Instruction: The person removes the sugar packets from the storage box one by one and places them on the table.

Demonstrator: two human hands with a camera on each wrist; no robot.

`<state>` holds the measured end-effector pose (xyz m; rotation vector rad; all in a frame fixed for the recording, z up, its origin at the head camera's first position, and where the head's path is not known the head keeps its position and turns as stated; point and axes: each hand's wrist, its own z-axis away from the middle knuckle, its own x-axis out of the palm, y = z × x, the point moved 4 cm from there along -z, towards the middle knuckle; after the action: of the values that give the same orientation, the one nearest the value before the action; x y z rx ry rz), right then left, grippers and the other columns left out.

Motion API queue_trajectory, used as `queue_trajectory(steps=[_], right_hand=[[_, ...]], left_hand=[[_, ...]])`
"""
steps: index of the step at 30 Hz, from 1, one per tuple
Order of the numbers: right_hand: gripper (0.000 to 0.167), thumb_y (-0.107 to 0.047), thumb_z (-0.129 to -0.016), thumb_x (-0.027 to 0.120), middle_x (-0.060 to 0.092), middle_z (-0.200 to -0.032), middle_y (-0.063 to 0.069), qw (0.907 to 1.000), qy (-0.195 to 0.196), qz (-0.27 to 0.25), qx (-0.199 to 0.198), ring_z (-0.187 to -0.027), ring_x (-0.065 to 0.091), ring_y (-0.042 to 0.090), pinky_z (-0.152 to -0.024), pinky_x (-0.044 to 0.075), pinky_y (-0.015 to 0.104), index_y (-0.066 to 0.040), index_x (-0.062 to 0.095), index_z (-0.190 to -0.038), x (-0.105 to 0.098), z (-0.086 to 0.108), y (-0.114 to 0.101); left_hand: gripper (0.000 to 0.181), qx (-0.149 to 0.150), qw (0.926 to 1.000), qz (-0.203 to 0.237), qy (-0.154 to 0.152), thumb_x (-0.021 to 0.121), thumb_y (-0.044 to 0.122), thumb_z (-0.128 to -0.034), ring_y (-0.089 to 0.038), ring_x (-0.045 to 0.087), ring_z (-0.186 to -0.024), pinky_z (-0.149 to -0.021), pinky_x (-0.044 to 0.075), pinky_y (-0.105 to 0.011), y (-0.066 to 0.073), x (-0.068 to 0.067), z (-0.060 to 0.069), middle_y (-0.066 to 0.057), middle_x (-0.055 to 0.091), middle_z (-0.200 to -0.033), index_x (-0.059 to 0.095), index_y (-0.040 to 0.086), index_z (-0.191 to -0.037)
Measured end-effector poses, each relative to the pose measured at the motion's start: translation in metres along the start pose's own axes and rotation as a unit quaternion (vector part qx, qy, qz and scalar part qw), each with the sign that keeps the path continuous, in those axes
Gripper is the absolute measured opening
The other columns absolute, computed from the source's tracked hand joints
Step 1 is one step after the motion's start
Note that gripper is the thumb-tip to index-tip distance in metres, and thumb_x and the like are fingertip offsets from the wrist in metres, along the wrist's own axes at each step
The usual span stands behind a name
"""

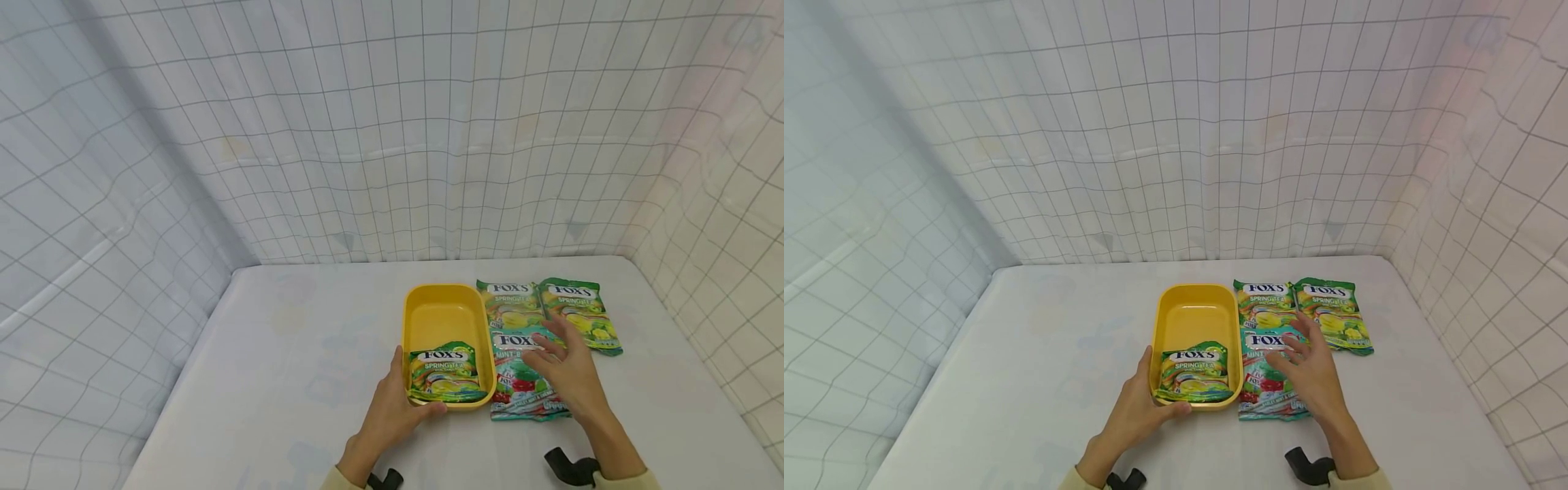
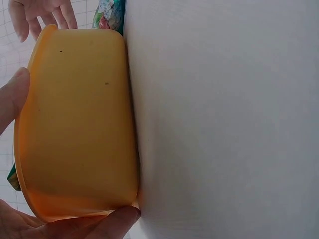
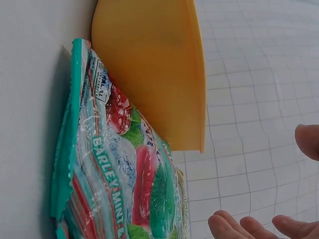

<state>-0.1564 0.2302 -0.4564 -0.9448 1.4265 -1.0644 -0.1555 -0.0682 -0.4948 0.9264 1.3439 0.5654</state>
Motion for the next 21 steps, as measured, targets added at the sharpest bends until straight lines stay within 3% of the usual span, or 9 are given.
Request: queue_trajectory(steps=[15, 21], right_hand=[[0.094, -0.021, -0.094, 0.077, 0.027, -0.163, 0.017, 0.9968, -0.054, -0.048, -0.036, -0.136, 0.046, 0.044, -0.091, 0.054, 0.026, -0.017, 0.015, -0.164, 0.026, 0.001, -0.012], [0.090, -0.013, -0.094, 0.076, 0.027, -0.163, 0.019, 0.9932, -0.075, -0.069, -0.057, -0.137, 0.045, 0.043, -0.103, 0.047, 0.037, -0.019, 0.019, -0.163, 0.037, 0.001, -0.015]], left_hand=[[0.119, 0.006, 1.0000, 0.002, 0.000, 0.089, 0.054, -0.0722, -0.015, 0.063, -0.106, -0.095, 0.051, -0.045, -0.001, 0.000, -0.001, 0.001, 0.063, -0.123, 0.021, 0.008, -0.159], [0.117, 0.015, 0.9999, 0.007, 0.000, 0.088, 0.055, -0.0727, -0.014, 0.063, -0.105, -0.094, 0.052, -0.045, -0.002, 0.000, -0.001, 0.003, 0.063, -0.122, 0.022, 0.010, -0.158]])
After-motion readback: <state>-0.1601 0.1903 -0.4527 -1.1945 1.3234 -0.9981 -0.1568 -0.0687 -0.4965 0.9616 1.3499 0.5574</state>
